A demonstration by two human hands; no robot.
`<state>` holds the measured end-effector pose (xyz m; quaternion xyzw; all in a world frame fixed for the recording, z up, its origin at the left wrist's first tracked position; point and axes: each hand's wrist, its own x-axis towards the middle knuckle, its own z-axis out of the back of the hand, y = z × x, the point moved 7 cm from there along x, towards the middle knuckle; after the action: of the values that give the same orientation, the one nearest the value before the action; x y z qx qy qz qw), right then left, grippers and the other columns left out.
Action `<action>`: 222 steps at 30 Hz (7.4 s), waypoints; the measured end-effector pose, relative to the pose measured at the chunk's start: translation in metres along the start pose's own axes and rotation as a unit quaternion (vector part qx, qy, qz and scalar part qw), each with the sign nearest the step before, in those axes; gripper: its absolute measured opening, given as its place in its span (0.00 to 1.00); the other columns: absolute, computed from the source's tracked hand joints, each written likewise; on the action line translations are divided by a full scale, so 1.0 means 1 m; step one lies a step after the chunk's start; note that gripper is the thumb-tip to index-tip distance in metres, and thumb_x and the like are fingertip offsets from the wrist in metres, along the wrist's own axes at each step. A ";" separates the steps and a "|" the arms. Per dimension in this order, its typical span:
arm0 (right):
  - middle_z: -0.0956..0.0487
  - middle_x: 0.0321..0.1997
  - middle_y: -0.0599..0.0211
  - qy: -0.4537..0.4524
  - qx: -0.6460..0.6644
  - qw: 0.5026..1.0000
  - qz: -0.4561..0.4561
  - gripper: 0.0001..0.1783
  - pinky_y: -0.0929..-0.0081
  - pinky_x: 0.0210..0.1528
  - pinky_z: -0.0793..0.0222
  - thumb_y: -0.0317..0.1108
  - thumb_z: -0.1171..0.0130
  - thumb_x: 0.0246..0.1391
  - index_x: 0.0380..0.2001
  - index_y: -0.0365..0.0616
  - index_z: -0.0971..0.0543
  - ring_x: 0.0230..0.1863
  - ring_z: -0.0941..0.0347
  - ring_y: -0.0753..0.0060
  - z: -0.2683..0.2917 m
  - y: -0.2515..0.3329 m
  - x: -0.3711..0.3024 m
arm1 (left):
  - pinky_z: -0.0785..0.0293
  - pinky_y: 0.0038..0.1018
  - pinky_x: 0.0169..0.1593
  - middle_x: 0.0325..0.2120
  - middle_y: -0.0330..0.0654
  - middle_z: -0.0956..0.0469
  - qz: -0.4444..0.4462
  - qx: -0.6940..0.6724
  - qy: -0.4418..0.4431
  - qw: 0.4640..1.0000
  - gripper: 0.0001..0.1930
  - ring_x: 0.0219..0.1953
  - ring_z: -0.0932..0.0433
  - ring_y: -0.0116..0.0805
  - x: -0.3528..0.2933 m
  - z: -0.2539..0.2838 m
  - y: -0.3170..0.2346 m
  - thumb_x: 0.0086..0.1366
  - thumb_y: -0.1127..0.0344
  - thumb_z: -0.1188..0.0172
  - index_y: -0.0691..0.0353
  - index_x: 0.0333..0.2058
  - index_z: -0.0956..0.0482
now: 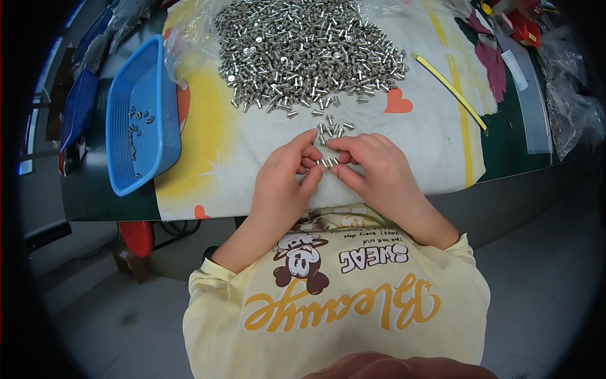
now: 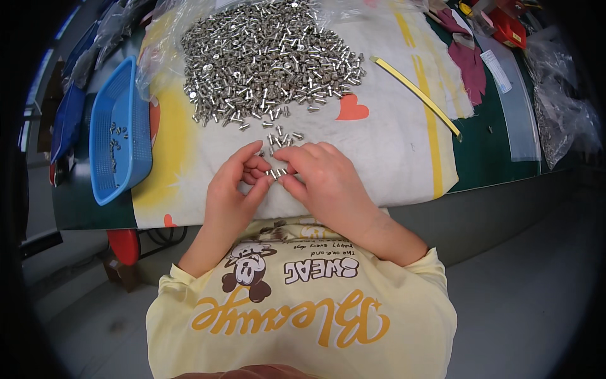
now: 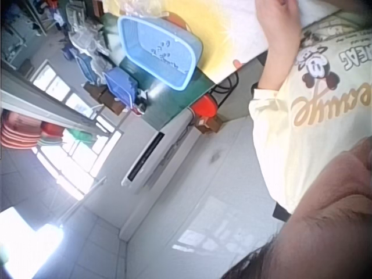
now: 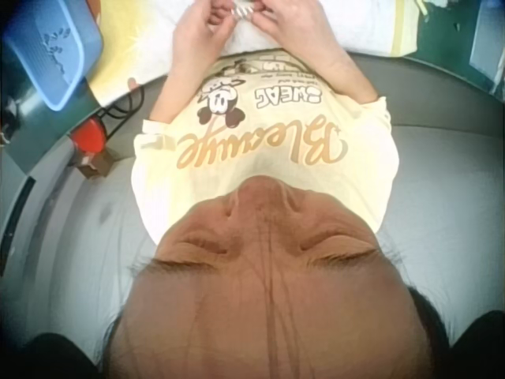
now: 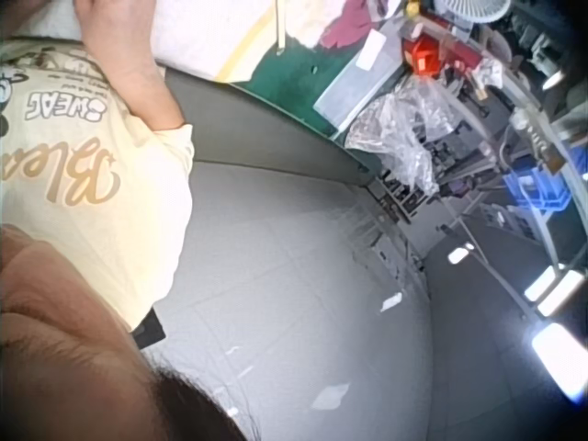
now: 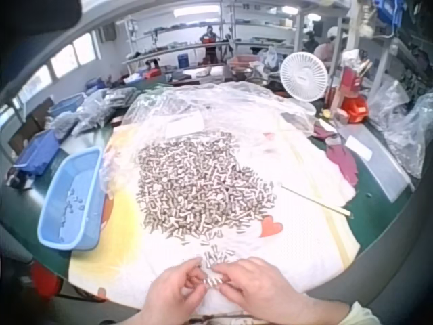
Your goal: The person aligns and sorts metal fasteners on a mat by hand, retrieves a blue plastic basket from a shelf, and arranges more metal fasteners on the table.
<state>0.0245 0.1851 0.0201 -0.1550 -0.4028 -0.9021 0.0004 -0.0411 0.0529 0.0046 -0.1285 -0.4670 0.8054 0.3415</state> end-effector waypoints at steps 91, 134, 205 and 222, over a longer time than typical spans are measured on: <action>0.28 0.33 0.65 0.006 -0.048 0.998 0.033 0.11 0.65 0.40 0.32 0.24 0.36 0.42 0.32 0.43 0.25 0.37 0.31 0.58 0.006 0.005 -0.008 | 0.28 0.32 0.39 0.33 0.41 0.24 -0.095 0.075 0.058 0.991 0.12 0.38 0.25 0.42 0.004 0.004 -0.011 0.50 0.81 0.36 0.63 0.34 0.24; 0.24 0.34 0.65 0.051 0.014 0.999 0.000 0.20 0.62 0.39 0.31 0.20 0.43 0.46 0.46 0.46 0.26 0.37 0.28 0.58 0.005 0.013 -0.012 | 0.29 0.29 0.37 0.31 0.42 0.25 -0.104 0.112 0.023 0.988 0.27 0.33 0.27 0.37 -0.005 0.018 -0.013 0.53 0.86 0.51 0.64 0.54 0.29; 0.23 0.43 0.63 0.056 -0.112 0.967 0.222 0.18 0.63 0.48 0.30 0.35 0.37 0.52 0.47 0.49 0.22 0.47 0.27 0.58 0.025 0.064 0.024 | 0.25 0.34 0.59 0.45 0.55 0.28 0.146 -0.704 -0.006 0.695 0.13 0.52 0.26 0.46 0.014 0.074 0.041 0.69 0.73 0.51 0.78 0.47 0.31; 0.22 0.41 0.64 0.031 -0.116 0.986 0.118 0.18 0.67 0.45 0.28 0.30 0.37 0.49 0.46 0.47 0.22 0.43 0.25 0.62 0.058 0.020 0.082 | 0.29 0.28 0.53 0.49 0.43 0.25 -0.073 -0.056 -0.125 0.988 0.17 0.49 0.25 0.35 0.046 0.145 0.018 0.64 0.72 0.42 0.62 0.52 0.26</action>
<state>-0.0346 0.2236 0.0941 -0.1723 -0.2741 -0.9407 0.1014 -0.1593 -0.0184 0.0720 -0.0110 -0.5586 0.7607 0.3304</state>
